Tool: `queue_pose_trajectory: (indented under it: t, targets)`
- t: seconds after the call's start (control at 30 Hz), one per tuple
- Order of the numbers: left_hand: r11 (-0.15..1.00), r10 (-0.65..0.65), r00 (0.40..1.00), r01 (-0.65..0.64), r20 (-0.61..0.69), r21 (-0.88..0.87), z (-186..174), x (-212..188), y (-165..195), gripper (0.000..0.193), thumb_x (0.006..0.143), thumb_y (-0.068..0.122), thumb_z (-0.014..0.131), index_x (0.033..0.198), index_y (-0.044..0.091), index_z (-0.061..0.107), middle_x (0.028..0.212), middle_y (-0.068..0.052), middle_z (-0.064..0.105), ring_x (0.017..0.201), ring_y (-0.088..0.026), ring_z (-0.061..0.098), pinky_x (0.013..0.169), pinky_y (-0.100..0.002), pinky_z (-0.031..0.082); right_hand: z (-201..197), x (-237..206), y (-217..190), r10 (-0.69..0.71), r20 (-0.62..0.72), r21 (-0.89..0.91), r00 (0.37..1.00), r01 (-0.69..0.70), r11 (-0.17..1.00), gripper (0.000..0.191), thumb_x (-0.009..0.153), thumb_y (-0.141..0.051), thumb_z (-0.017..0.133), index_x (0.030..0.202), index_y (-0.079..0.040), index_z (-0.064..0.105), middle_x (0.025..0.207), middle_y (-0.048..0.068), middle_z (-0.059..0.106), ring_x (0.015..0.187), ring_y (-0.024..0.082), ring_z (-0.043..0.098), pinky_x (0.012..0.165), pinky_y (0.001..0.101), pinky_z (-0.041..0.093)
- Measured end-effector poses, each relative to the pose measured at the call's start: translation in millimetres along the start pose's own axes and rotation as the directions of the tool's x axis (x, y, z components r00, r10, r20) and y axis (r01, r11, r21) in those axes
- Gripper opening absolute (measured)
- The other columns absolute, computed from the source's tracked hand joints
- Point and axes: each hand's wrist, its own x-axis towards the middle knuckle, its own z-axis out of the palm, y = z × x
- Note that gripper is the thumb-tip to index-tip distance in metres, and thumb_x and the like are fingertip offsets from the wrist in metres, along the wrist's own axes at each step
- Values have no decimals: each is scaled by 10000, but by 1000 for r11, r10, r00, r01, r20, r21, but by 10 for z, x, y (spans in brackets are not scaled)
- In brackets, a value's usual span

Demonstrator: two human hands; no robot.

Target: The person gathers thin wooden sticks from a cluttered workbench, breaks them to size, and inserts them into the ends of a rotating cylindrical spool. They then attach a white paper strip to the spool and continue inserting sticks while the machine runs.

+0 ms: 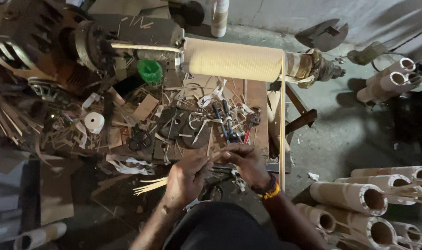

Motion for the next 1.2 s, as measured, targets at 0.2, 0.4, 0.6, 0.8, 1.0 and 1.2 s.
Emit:
queue_pose_trajectory:
  t: [0.2,0.4,0.6,0.8,1.0,1.2]
  targets:
    - [977,164,979,-177,120,115,-45,21,17,155,872,115,690,995,24,715,895,-167,703,824,-357,691,700,-440,549,-92,-56,-197,136,171,-572,976,-14,820,193,839,-151,832,1016,-80,802,819,59,807,622,132,719,509,270,541]
    - [994,30,985,-47,172,96,-89,42,-5,107,899,122,710,932,21,708,803,-151,669,754,-369,672,641,-453,520,-148,-42,-59,-395,274,-523,877,480,704,199,890,-119,812,1076,-76,758,937,52,779,783,125,729,656,260,578]
    - [999,4,995,-9,103,47,-57,9,-86,129,879,111,727,972,23,740,801,-148,674,723,-359,682,609,-439,531,-170,-29,253,-343,107,-293,933,359,886,163,852,-26,817,1013,-37,796,791,50,764,579,65,609,479,220,459]
    - [961,158,975,-188,157,200,-27,-79,-270,198,824,35,693,984,106,787,867,-76,716,805,-256,709,743,-400,577,-221,-38,183,-7,196,-260,981,59,964,138,911,-54,797,1045,-19,793,890,95,761,697,76,665,559,242,540]
    - [910,251,957,-285,148,300,5,-127,-374,333,696,50,686,1008,111,786,1031,-80,742,968,-260,704,873,-431,560,-165,11,145,36,181,-422,983,44,906,138,905,-99,764,1010,-29,821,787,57,782,561,72,634,462,217,495]
    - [959,137,990,-142,34,247,-17,-139,-274,236,793,52,708,1006,122,782,928,-56,701,908,-253,692,794,-409,557,-181,-37,225,122,43,3,992,-122,992,152,945,-89,747,1042,17,797,818,74,750,642,77,648,538,217,521]
